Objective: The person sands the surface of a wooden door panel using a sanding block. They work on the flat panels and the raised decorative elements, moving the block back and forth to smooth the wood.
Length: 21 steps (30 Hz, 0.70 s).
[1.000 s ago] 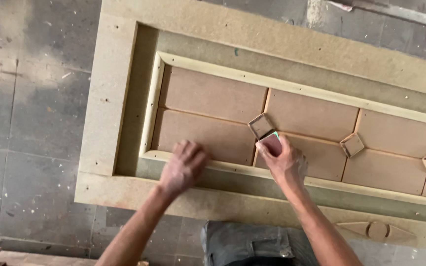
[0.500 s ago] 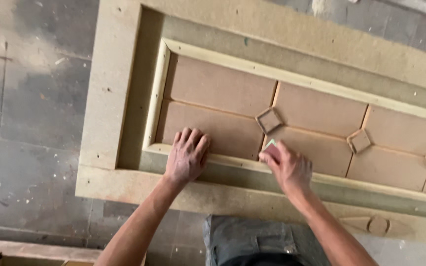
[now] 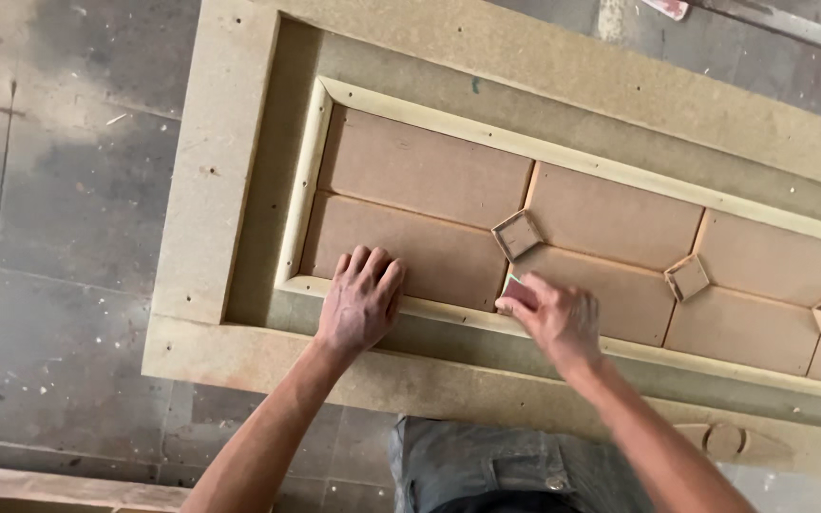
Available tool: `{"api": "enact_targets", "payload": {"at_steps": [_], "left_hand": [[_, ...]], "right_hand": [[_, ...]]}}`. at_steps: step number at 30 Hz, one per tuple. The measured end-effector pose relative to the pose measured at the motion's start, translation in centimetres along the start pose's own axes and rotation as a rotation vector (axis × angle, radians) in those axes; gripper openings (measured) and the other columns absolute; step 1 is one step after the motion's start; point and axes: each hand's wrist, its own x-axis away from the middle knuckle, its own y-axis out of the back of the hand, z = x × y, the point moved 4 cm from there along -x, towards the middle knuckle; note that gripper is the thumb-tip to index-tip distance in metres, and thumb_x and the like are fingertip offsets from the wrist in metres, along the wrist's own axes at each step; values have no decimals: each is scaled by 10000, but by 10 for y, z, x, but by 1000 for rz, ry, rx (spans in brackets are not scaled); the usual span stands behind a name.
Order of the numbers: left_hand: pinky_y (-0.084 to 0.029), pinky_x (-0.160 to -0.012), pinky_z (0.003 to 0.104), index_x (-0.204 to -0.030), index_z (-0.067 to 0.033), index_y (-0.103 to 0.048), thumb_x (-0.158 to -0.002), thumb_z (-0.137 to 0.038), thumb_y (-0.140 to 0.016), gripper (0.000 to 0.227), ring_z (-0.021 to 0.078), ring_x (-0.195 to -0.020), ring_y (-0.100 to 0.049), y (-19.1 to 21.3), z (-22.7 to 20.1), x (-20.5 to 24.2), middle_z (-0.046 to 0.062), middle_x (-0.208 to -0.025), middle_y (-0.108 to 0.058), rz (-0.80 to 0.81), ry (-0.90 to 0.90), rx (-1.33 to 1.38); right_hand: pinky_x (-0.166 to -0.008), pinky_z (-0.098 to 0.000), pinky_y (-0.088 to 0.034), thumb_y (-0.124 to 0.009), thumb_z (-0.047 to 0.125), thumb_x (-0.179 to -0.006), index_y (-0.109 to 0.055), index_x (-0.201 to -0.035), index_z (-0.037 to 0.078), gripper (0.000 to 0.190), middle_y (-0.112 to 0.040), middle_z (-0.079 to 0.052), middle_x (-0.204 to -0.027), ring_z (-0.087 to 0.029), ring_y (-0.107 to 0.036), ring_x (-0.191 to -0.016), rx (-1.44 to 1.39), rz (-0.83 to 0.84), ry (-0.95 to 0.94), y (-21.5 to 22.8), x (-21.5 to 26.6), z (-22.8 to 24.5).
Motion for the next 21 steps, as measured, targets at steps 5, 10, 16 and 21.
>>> {"api": "enact_targets", "payload": {"at_steps": [5,10,16,21], "left_hand": [[-437,-831,455,-1073,-77,-593,-885,-101,-657,200,316,-958,-536,-6,5,4,106,-1017,-551,-12,-3,23],[-439,-819,460,-1015,-89,-599,-817,-123,-666,212,322,-943,-539,-2,3,-4,112,-984,-550,13,-2,-1],[-434,-810,452,-1040,-79,-604,-829,-127,-667,225,316,-945,-542,-8,5,2,106,-1000,-563,-2,-7,37],[-436,-813,443,-1038,-92,-611,-887,-112,-673,165,297,-939,-544,-9,4,1,93,-978,-563,6,-2,-9]], "right_hand": [[-582,-418,-556,-807,457,-897,-705,-949,45,428,-723,-161,-735,-330,-705,-633,85,-81,-38,-4,-4,-13],[-527,-407,-560,-784,460,-816,-760,-1021,89,424,-741,-125,-693,-305,-709,-544,59,98,235,-6,-8,-11],[-547,-412,-557,-819,476,-783,-750,-979,47,477,-715,-157,-677,-322,-701,-575,41,22,225,8,-6,-6],[-538,-399,-553,-803,468,-803,-764,-975,84,423,-740,-120,-694,-283,-709,-549,-35,140,90,3,-20,-13]]}}
